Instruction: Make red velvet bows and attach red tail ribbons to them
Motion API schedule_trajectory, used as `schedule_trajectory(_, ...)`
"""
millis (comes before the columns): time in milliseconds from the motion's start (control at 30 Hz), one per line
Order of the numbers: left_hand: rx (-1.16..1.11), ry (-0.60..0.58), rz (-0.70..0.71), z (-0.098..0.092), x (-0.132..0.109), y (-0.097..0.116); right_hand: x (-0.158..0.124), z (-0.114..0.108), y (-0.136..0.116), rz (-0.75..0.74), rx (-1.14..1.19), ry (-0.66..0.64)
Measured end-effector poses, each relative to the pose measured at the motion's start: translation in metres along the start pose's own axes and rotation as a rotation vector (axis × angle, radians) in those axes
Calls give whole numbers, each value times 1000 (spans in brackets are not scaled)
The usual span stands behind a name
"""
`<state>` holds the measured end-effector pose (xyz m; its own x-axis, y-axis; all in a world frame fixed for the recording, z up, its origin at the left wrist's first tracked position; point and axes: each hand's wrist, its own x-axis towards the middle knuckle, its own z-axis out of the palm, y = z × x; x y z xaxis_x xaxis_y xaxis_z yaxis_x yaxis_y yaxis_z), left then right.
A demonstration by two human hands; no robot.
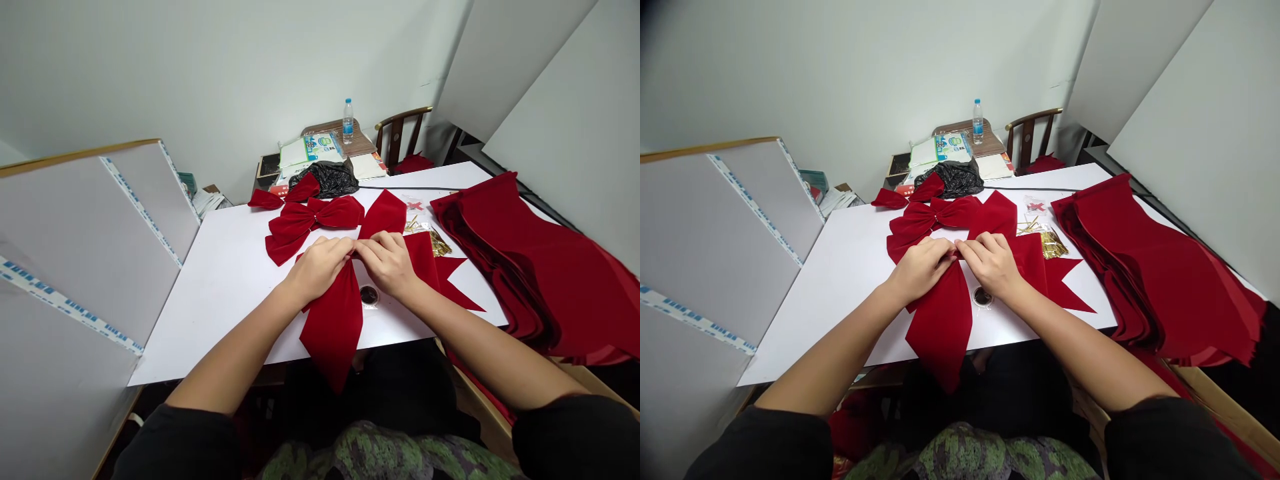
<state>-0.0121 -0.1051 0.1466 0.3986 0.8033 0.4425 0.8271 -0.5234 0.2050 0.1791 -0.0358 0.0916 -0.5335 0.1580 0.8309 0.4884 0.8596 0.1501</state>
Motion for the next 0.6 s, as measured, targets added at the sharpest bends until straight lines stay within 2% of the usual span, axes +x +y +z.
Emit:
schedule_trajectory(133,86,71,105,-18,1,6,16,-3,14,-40,-52,-56)
schedule_trajectory(200,115,193,97,-27,-4,10,28,-6,27,-51,-133,-48)
schedule_trajectory(267,109,382,35,-29,-14,12,45,-12,42,-25,-210,-23)
schedule_trajectory(333,36,544,-42,-22,-29,13,70,-23,58,33,-244,17)
schedule_trajectory(367,-21,584,-90,-15,-36,12,84,-31,66,63,-251,37)
schedule_trajectory(433,-149,581,-225,1,-52,12,117,-51,78,98,-292,39)
schedule_trajectory(600,-466,591,-462,35,-80,17,198,-104,90,220,-477,-181)
